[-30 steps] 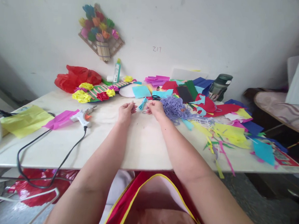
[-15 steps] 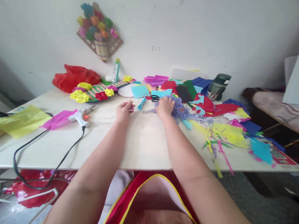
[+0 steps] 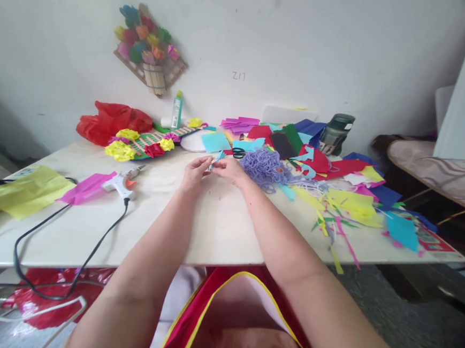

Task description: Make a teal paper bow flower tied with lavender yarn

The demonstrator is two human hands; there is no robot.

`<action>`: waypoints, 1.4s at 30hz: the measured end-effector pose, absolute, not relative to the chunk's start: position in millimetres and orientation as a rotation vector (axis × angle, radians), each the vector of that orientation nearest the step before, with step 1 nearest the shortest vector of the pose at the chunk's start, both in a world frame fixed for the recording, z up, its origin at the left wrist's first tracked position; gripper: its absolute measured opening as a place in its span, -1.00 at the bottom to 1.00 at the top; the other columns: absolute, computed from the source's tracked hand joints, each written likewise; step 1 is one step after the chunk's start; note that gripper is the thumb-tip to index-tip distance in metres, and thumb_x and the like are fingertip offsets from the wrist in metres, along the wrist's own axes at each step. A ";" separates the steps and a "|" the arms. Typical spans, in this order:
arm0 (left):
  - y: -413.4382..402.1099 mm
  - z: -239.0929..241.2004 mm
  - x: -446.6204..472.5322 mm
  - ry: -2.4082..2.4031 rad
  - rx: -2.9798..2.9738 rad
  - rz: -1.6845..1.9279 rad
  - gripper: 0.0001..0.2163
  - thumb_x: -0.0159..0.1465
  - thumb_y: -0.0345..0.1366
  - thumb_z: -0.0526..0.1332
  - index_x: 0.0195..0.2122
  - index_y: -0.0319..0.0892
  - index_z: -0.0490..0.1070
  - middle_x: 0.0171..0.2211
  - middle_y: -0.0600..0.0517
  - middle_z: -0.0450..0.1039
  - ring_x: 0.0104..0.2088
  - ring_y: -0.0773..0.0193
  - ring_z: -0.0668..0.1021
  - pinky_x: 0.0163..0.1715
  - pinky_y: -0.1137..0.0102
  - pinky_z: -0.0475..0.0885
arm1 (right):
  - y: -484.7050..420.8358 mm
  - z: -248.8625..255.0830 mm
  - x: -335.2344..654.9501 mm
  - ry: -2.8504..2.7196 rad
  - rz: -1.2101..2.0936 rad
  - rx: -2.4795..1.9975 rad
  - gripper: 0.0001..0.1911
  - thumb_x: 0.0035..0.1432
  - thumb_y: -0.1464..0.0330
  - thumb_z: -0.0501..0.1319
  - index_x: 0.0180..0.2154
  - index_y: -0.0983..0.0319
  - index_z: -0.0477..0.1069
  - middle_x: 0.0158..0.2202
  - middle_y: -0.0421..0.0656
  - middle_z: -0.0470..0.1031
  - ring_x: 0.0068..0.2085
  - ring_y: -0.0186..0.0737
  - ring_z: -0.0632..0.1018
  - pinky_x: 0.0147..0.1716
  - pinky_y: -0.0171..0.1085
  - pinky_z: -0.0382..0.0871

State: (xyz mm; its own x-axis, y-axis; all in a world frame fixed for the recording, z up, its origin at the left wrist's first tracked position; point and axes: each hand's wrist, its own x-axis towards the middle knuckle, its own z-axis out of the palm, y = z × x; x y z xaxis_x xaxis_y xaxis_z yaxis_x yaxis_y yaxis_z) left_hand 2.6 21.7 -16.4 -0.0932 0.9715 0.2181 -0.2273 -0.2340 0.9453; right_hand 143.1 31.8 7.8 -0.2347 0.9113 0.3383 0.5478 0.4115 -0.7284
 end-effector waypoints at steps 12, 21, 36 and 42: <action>17.4 -13.7 6.9 0.917 1.150 1.479 -0.62 -0.13 -0.05 0.43 -0.35 -0.17 0.54 -0.36 0.01 0.54 -0.37 0.31 0.51 -0.35 0.42 0.37 | 28.4 8.1 146.0 -1.580 1.186 -1.043 -0.84 -0.09 0.53 0.21 -0.46 0.26 0.55 -0.58 -0.26 0.48 -0.47 -0.38 0.45 -0.39 -0.38 0.29; 15.8 -14.1 8.1 0.915 1.245 1.407 -0.60 -0.06 0.00 0.38 -0.28 -0.16 0.54 -0.26 -0.04 0.54 -0.29 0.27 0.51 -0.38 0.45 0.35 | 28.5 5.4 141.7 -1.539 1.088 -1.074 -0.86 -0.13 0.36 0.31 -0.61 0.29 0.45 -0.66 -0.26 0.41 -0.57 -0.43 0.34 -0.46 -0.37 0.23; 39.3 -29.5 7.1 1.585 1.669 1.313 -0.90 -0.09 -0.19 0.37 -0.53 -0.04 0.56 -0.14 -0.03 0.53 0.16 -0.10 0.22 0.15 0.15 0.02 | 51.7 16.5 220.3 -0.563 0.671 -1.171 -0.47 0.30 0.12 -0.28 -0.16 0.24 0.35 -0.37 -0.11 0.50 -0.57 -0.38 0.43 -0.57 -0.36 0.32; 38.4 -29.1 7.3 1.585 1.683 1.288 -0.92 -0.07 -0.20 0.35 -0.59 -0.04 0.51 -0.20 -0.02 0.56 0.11 -0.07 0.26 0.13 0.19 0.07 | 40.3 19.1 162.9 -0.838 1.132 -0.911 -0.72 0.16 0.15 0.11 -0.35 0.25 0.34 -0.44 -0.15 0.45 -0.50 -0.34 0.48 -0.46 -0.32 0.41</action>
